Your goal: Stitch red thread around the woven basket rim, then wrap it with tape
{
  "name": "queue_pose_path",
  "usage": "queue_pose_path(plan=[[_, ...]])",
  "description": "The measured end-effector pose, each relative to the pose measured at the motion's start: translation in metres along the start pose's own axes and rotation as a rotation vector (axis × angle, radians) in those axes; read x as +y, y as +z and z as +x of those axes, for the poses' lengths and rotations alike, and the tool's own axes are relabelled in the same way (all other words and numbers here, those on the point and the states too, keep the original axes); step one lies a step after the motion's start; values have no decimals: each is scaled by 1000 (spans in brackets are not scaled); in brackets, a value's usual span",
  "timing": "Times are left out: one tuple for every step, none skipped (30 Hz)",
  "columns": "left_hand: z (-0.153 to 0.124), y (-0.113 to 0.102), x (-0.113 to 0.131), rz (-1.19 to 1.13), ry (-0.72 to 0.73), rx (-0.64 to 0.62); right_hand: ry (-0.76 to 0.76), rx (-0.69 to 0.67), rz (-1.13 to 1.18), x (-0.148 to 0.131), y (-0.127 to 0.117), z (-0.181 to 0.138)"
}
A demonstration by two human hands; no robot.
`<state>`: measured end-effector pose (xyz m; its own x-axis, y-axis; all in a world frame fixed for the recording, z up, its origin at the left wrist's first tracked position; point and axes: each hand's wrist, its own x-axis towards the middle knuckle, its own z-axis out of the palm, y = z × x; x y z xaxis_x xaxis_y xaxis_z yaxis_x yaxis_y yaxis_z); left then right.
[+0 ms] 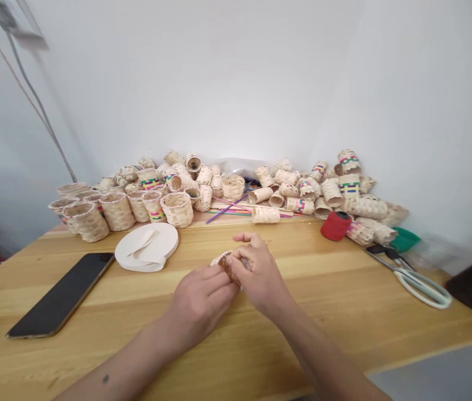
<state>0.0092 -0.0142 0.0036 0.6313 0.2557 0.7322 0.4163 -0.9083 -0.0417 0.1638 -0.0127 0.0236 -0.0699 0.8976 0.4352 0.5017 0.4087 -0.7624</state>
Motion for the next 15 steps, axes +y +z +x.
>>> queue_pose_path(plan=[[-1,-1,-2,12,-18,14,-27,13,6,-3,-2,1],[-1,-3,-4,30,-35,34,-57,3,10,-7,-5,1],[-2,-4,-6,47,-45,52,-86,-21,10,-9,-8,2],[-3,-6,-7,63,-52,65,-110,-45,8,-11,-11,3],[-4,-7,-9,74,-58,74,-130,-60,9,-11,-14,4],[-4,-7,-9,78,-62,76,-148,-63,20,-12,-16,5],[-4,-7,-10,77,-68,70,-164,-58,48,-13,-17,7],[-5,-6,-10,73,-71,63,-174,-57,90,-14,-17,9],[-5,-5,-10,72,-71,54,-180,-71,141,-16,-16,10],[-5,-4,-10,77,-68,44,-179,-98,201,-19,-17,10],[-6,-3,-11,92,-71,34,-172,-129,269,-24,-19,8],[-6,-2,-12,114,-90,22,-159,-146,342,-31,-23,5],[-7,-1,-15,144,-125,8,-140,-139,405,-37,-31,0],[-8,-1,-18,177,-178,-6,-120,-116,455,-44,-41,-6],[-9,-2,-23,208,-242,-12,-93,-63,489,-50,-53,-14]])
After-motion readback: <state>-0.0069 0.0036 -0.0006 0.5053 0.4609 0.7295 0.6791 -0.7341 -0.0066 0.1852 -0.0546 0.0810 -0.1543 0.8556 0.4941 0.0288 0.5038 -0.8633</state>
